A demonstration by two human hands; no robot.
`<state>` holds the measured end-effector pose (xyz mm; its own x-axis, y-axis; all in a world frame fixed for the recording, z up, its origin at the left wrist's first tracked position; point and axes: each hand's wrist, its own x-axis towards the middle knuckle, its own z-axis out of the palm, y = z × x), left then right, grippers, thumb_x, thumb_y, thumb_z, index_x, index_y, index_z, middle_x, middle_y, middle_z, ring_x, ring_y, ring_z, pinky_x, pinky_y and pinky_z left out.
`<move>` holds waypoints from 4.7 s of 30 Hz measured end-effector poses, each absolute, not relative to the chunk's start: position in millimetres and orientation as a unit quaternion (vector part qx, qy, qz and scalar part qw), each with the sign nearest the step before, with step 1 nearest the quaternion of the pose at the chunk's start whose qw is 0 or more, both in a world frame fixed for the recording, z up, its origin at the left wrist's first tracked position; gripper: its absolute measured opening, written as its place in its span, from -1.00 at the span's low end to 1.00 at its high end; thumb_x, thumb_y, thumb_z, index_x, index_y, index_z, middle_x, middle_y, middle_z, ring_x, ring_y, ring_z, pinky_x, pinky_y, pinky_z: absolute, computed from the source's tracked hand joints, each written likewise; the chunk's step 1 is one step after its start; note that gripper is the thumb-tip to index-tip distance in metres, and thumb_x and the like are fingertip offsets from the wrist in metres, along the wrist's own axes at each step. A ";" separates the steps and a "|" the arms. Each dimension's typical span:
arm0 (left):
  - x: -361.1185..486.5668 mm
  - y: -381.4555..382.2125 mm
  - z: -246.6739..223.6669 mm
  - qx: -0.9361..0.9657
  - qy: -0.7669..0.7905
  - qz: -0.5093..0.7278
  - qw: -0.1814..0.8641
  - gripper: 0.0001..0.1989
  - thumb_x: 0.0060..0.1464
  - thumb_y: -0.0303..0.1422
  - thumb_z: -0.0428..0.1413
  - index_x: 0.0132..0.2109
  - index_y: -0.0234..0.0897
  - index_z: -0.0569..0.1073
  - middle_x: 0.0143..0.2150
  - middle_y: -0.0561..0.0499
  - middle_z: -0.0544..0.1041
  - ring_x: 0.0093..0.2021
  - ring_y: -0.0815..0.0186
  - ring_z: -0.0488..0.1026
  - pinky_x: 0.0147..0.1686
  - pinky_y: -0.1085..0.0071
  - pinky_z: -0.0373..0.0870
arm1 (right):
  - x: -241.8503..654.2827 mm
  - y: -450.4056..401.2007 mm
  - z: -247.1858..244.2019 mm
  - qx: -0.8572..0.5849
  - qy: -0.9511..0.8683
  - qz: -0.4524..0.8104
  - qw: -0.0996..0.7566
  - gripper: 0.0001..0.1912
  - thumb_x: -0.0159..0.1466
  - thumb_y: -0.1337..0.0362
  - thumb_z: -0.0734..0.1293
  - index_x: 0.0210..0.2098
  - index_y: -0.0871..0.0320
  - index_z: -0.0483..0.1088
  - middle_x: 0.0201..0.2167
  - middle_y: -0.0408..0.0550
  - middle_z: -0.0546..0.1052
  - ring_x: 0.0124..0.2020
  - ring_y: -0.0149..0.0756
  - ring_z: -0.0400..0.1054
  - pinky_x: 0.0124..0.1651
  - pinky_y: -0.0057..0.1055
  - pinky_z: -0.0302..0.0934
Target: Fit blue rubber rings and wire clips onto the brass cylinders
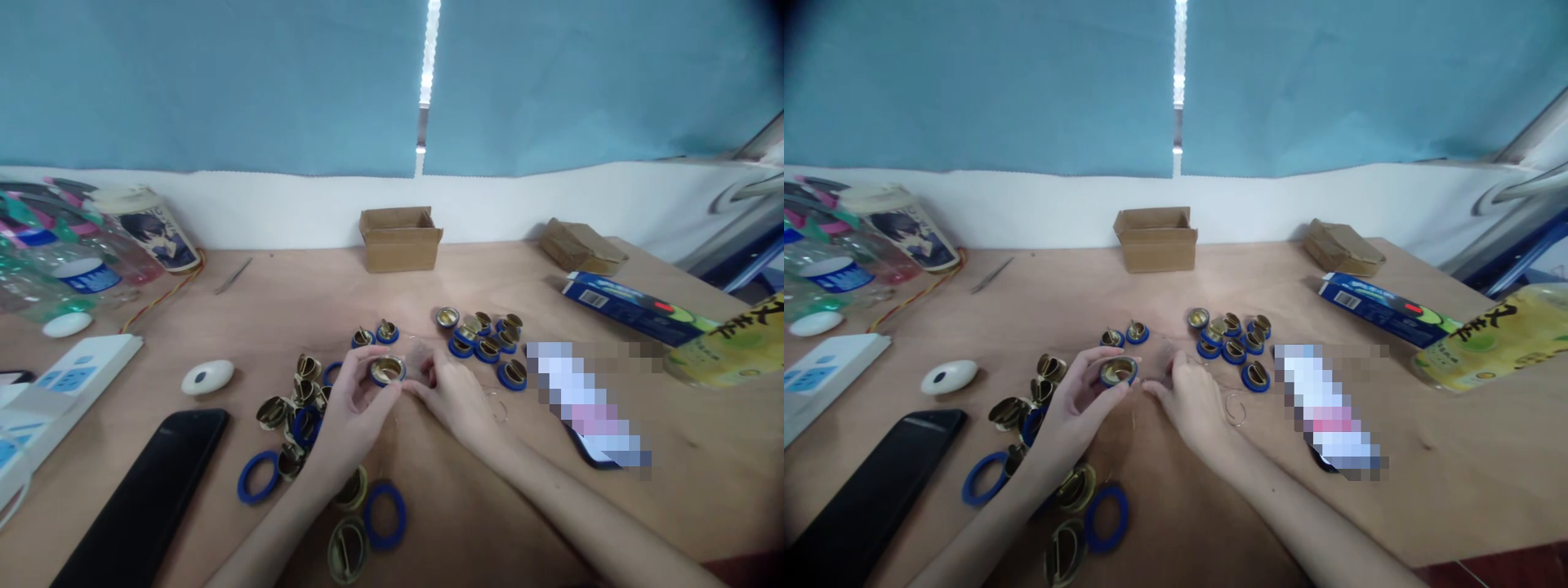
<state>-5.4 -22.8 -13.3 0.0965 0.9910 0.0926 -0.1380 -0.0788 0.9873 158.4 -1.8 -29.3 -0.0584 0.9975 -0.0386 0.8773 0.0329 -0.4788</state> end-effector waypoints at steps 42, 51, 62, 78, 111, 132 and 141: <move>-11.2 -26.8 2.4 0.374 0.309 0.541 0.687 -0.61 0.16 -0.31 0.22 0.11 -0.20 0.36 0.07 -0.17 0.53 0.01 0.10 0.54 -0.01 0.16 0.48 | 157.3 -9.7 -19.2 -0.445 -0.567 0.551 0.421 -0.62 0.23 -0.05 0.37 -0.40 0.12 0.28 -0.57 -0.27 0.19 -0.55 -0.42 -0.02 -0.48 -0.45 -0.11; -13.6 -25.5 2.4 0.362 0.279 0.536 0.710 -0.66 0.18 -0.31 0.21 0.08 -0.23 0.40 -0.01 -0.14 0.58 -0.15 0.18 0.60 -0.04 0.26 0.44 | 161.2 -10.1 -12.6 -0.381 -0.441 0.718 0.380 -0.57 0.18 -0.07 0.44 -0.37 0.19 0.35 -0.54 -0.28 0.27 -0.65 -0.58 -0.17 -0.57 -0.48 -0.30; -18.3 -22.5 8.6 0.291 0.270 0.519 0.757 -0.68 0.16 -0.27 0.17 0.03 -0.24 0.43 -0.13 -0.10 0.60 -0.20 0.19 0.59 -0.08 0.22 0.47 | 165.1 -10.1 -11.1 -0.331 -0.366 0.796 0.349 -0.66 0.17 0.07 0.49 -0.35 0.20 0.37 -0.63 -0.36 0.16 -0.67 -0.60 -0.14 -0.60 -0.50 -0.31; -10.6 -27.6 0.3 0.332 0.277 0.513 0.742 -0.68 0.15 -0.30 0.21 0.04 -0.24 0.42 -0.08 -0.13 0.61 -0.04 0.12 0.57 -0.05 0.26 0.45 | 163.5 -11.0 -13.8 -0.345 -0.429 0.754 0.359 -0.62 0.25 -0.02 0.40 -0.28 0.22 0.40 -0.44 -0.01 0.61 -0.48 -0.32 0.55 -0.44 -0.44 0.41; -4.1 -30.1 -13.5 0.633 0.399 0.512 0.422 -0.55 0.03 -0.48 0.28 0.08 -0.12 0.47 0.10 -0.09 0.54 0.07 0.09 0.51 0.14 0.18 0.38 | 192.8 -5.5 4.0 -0.339 -0.451 0.731 0.384 -0.78 0.22 0.16 0.47 -0.27 0.14 0.42 -0.53 -0.22 0.55 -0.55 -0.49 0.45 -0.46 -0.58 0.30; -7.9 -30.2 -20.2 0.787 0.330 0.487 0.187 -0.53 0.08 -0.66 0.14 0.11 -0.21 0.39 0.06 -0.11 0.54 0.09 0.20 0.48 0.08 0.24 0.45 | 195.4 -5.2 -2.5 -0.313 -0.510 0.742 0.304 -0.72 0.27 0.10 0.43 -0.35 0.21 0.45 -0.48 -0.16 0.55 -0.49 -0.52 0.42 -0.38 -0.58 0.31; -8.5 -28.7 -21.6 0.803 0.304 0.488 0.159 -0.54 0.08 -0.68 0.14 0.10 -0.29 0.38 0.05 -0.15 0.54 0.08 0.22 0.48 0.08 0.28 0.46 | 196.2 -3.6 -3.3 -0.335 -0.518 0.737 0.277 -0.66 0.26 0.05 0.43 -0.41 0.23 0.47 -0.51 -0.13 0.54 -0.54 -0.54 0.40 -0.43 -0.61 0.27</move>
<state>-8.5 -28.7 -21.6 0.3385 0.6434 0.6866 0.3338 -0.7644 0.5516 196.2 -3.6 -3.3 -0.6222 0.7551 -0.2066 -0.0619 -0.3105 -0.9486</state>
